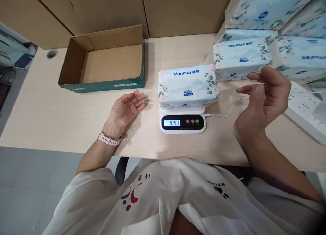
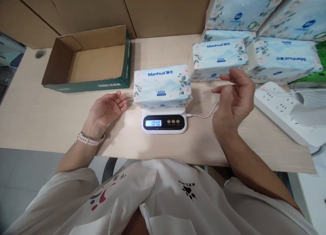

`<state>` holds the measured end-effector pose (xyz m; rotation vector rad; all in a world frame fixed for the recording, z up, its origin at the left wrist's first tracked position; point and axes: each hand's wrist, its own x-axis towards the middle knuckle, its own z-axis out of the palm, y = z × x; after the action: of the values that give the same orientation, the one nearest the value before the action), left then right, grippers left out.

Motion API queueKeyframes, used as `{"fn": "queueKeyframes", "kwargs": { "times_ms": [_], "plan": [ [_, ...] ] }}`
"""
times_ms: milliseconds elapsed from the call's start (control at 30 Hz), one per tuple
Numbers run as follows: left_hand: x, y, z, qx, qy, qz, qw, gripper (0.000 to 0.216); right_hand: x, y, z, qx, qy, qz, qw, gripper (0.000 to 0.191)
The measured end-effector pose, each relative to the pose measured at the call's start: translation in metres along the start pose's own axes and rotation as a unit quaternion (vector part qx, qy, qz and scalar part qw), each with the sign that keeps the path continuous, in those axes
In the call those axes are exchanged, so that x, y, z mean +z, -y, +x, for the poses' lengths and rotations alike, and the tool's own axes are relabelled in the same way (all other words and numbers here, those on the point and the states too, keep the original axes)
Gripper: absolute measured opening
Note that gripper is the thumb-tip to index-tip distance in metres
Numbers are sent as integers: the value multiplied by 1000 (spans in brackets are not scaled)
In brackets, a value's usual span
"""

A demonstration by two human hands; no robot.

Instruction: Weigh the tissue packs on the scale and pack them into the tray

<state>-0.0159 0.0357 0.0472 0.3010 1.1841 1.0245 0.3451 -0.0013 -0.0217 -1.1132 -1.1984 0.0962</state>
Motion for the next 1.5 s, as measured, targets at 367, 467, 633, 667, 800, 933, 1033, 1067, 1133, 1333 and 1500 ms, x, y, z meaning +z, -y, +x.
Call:
{"fn": "queueKeyframes", "kwargs": {
  "times_ms": [367,467,633,667,800,933,1033,1067,1133,1333,1500],
  "plan": [
    [1,-1,0,-6,-14,-8,1000,32,-1,-3,2,-12,-31,13,999,45],
    [0,-1,2,-3,-13,-10,1000,30,-2,-2,2,-14,-26,6,1000,48],
    [-2,-1,5,-5,-15,-15,1000,30,-1,5,1,21,-35,-8,999,45],
    [-1,-1,5,-4,-16,-15,1000,32,-1,7,1,24,-35,-11,999,45],
    [0,-3,5,-7,-8,-25,1000,46,1,15,0,45,-37,-26,998,42],
    [-1,-2,4,-10,4,-40,999,58,1,15,1,44,-37,-13,998,42],
    [-2,-1,4,0,17,-29,999,50,0,12,1,33,-35,-15,999,45],
    [-3,-1,4,2,18,-22,1000,45,0,12,1,27,-36,-18,999,46],
    [-3,-1,4,4,11,-17,1000,41,0,13,1,24,-39,-26,999,47],
    [-5,-8,9,19,1,-24,1000,47,1,23,5,55,-39,-6,998,42],
    [-11,-8,6,134,89,101,982,51,-4,40,10,80,39,23,996,43]
  ]
}}
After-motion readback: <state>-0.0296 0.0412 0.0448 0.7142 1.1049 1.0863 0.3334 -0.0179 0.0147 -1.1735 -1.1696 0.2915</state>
